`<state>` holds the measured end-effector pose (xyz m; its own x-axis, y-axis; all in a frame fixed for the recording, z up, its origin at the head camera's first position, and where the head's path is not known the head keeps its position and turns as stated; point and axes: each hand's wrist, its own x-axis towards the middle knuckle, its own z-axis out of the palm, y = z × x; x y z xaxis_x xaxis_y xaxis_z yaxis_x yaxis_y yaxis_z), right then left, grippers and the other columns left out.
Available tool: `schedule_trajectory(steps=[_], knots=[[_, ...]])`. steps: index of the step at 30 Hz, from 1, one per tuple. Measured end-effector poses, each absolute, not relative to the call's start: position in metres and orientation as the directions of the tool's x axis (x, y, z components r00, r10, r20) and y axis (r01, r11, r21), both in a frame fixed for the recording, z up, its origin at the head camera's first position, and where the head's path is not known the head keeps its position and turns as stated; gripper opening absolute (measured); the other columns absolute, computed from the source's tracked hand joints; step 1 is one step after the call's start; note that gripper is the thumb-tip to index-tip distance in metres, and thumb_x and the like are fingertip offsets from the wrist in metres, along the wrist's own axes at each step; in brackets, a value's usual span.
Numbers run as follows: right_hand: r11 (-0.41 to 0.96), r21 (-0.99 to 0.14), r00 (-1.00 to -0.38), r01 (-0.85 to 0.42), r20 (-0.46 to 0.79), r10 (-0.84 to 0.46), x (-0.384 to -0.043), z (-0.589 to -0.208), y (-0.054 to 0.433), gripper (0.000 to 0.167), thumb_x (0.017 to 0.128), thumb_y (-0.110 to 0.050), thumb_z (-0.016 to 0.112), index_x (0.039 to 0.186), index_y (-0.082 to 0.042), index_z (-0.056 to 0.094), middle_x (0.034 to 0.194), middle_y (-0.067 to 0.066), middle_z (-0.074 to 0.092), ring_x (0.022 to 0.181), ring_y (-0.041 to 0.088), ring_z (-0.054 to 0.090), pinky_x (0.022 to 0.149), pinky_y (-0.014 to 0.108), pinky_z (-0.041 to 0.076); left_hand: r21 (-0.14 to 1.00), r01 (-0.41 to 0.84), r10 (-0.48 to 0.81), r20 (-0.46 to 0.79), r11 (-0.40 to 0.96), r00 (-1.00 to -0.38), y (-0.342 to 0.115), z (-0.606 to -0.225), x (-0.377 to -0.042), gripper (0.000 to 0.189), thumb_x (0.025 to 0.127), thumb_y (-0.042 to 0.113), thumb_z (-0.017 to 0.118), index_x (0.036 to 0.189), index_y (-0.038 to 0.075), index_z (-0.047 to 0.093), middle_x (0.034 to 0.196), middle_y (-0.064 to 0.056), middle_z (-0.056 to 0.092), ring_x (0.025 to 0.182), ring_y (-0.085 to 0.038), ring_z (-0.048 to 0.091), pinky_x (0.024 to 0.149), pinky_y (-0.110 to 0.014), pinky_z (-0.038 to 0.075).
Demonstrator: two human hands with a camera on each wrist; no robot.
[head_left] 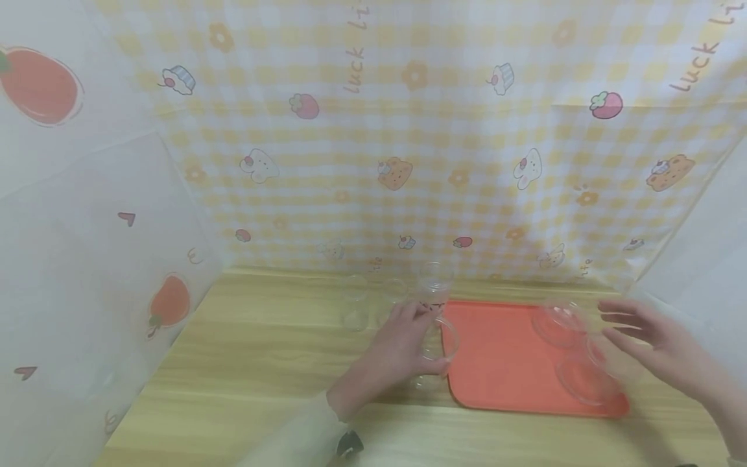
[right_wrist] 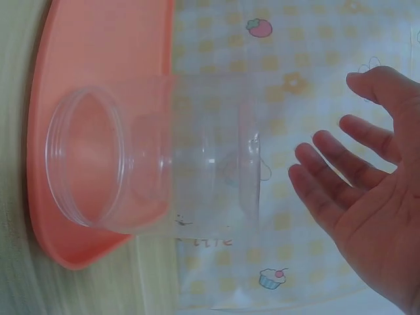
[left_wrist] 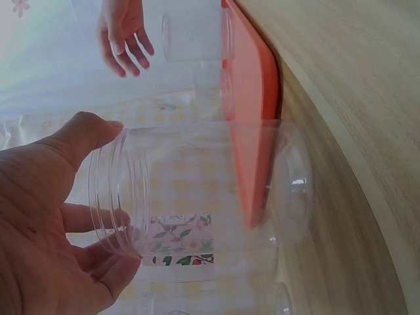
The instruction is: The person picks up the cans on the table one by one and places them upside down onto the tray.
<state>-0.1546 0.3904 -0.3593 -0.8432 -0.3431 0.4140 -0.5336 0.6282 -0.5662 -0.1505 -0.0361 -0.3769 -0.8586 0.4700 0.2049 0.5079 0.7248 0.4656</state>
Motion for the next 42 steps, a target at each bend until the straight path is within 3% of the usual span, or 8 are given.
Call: schedule_trajectory(steps=[17, 22, 26, 32, 42], knots=[[0.606, -0.591, -0.846, -0.533, 0.401, -0.352, -0.15, -0.366, 0.39, 0.045, 0.09, 0.015, 0.066, 0.133, 0.009, 0.055, 0.126, -0.018, 0.061, 0.108, -0.002, 0.061, 0.081, 0.011, 0.051, 0.448, 0.518, 0.469, 0.225, 0.729, -0.854, -0.036, -0.378, -0.151, 0.085, 0.079, 0.046, 0.083, 0.15, 0.012, 0.051, 0.134, -0.004, 0.052, 0.125, -0.023, 0.045, 0.1, -0.033, 0.047], [0.609, -0.596, -0.851, -0.523, 0.395, -0.345, -0.15, -0.367, 0.39, 0.044, 0.091, 0.013, 0.066, 0.133, 0.009, 0.055, 0.126, -0.017, 0.062, 0.108, -0.002, 0.061, 0.082, 0.011, 0.051, 0.473, 0.504, 0.462, 0.211, 0.722, -0.861, -0.039, -0.374, -0.151, 0.08, 0.079, 0.047, 0.084, 0.148, 0.018, 0.054, 0.139, -0.004, 0.051, 0.127, -0.024, 0.046, 0.1, -0.037, 0.048], [0.613, -0.593, -0.852, -0.522, 0.403, -0.335, -0.149, -0.368, 0.39, 0.043, 0.091, 0.014, 0.067, 0.132, 0.008, 0.056, 0.125, -0.017, 0.062, 0.107, -0.003, 0.061, 0.082, 0.01, 0.05, 0.52, 0.482, 0.444, 0.206, 0.706, -0.872, -0.042, -0.37, -0.151, 0.076, 0.077, 0.047, 0.085, 0.143, 0.022, 0.059, 0.142, -0.003, 0.049, 0.128, -0.024, 0.045, 0.101, -0.04, 0.048], [0.613, -0.602, -0.858, -0.512, 0.395, -0.329, -0.146, -0.368, 0.385, 0.042, 0.091, 0.013, 0.066, 0.132, 0.008, 0.056, 0.124, -0.016, 0.064, 0.105, -0.001, 0.063, 0.082, 0.01, 0.05, 0.541, 0.502, 0.441, 0.249, 0.675, -0.862, -0.046, -0.367, -0.149, 0.047, 0.078, 0.04, 0.085, 0.12, 0.03, 0.067, 0.138, 0.0, 0.052, 0.125, -0.023, 0.047, 0.097, -0.039, 0.05], [0.594, -0.639, -0.873, -0.488, 0.358, -0.332, -0.141, -0.371, 0.377, 0.044, 0.094, 0.012, 0.064, 0.136, 0.007, 0.053, 0.125, -0.012, 0.064, 0.104, 0.003, 0.065, 0.081, 0.014, 0.053, 0.552, 0.517, 0.415, 0.308, 0.655, -0.856, -0.049, -0.363, -0.147, 0.047, 0.077, 0.037, 0.086, 0.118, 0.023, 0.069, 0.129, 0.001, 0.057, 0.121, -0.02, 0.048, 0.095, -0.035, 0.05]])
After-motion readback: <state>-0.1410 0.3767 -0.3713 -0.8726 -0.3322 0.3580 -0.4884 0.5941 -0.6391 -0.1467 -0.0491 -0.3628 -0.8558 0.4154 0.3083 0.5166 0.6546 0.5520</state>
